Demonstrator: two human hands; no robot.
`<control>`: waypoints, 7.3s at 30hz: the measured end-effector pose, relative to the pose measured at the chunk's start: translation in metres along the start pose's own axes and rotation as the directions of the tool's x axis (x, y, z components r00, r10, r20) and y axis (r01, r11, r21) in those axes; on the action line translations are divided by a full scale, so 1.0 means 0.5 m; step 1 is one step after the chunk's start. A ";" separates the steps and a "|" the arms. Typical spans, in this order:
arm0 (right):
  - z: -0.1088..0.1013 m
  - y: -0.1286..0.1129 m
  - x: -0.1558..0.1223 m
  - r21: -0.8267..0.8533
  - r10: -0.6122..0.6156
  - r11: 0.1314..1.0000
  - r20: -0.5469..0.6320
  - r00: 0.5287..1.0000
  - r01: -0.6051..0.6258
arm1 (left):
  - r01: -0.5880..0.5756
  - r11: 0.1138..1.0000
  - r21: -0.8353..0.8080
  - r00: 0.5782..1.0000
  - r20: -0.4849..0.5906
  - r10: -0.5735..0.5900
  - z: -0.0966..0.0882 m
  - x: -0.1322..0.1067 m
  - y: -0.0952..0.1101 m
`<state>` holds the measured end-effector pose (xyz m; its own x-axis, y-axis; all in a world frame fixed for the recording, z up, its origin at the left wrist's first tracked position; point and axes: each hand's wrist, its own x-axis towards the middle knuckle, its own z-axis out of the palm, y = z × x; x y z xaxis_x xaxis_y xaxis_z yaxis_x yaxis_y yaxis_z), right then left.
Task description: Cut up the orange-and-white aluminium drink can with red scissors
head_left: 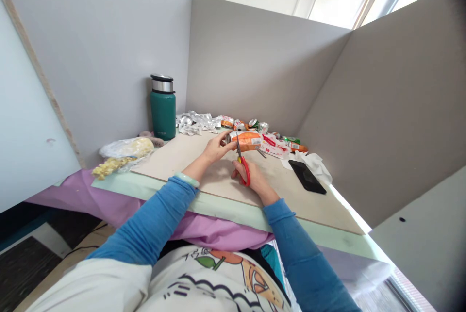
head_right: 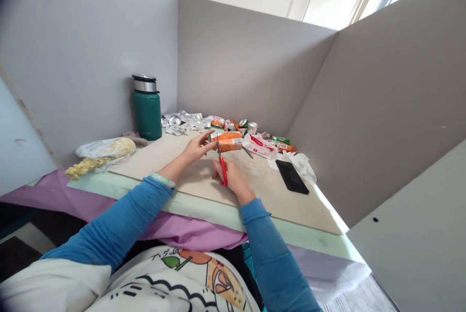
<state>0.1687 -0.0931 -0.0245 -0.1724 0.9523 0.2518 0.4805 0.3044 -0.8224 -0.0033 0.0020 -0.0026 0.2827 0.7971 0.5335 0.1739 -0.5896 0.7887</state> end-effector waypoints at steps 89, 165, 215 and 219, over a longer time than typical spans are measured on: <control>-0.008 -0.021 -0.012 -0.075 0.019 0.997 -0.040 0.999 -0.022 | -0.050 0.994 -0.096 0.999 0.001 0.050 -0.003 -0.002 0.011; -0.004 -0.002 -0.006 0.041 0.003 0.999 -0.004 1.000 -0.003 | -0.042 0.992 -0.122 0.998 0.044 0.048 -0.001 0.000 0.011; -0.004 -0.006 -0.011 -0.028 -0.031 0.999 0.001 1.000 0.031 | -0.019 0.996 -0.082 1.000 -0.020 0.017 0.001 0.002 0.004; -0.004 -0.006 -0.011 -0.046 -0.029 0.999 0.002 1.000 0.029 | -0.014 0.996 -0.092 1.000 0.006 0.014 0.002 0.002 0.003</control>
<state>0.1700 -0.0990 -0.0224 -0.1882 0.9431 0.2742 0.5148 0.3325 -0.7903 -0.0018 0.0019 -0.0012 0.2904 0.7880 0.5429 0.0825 -0.5858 0.8062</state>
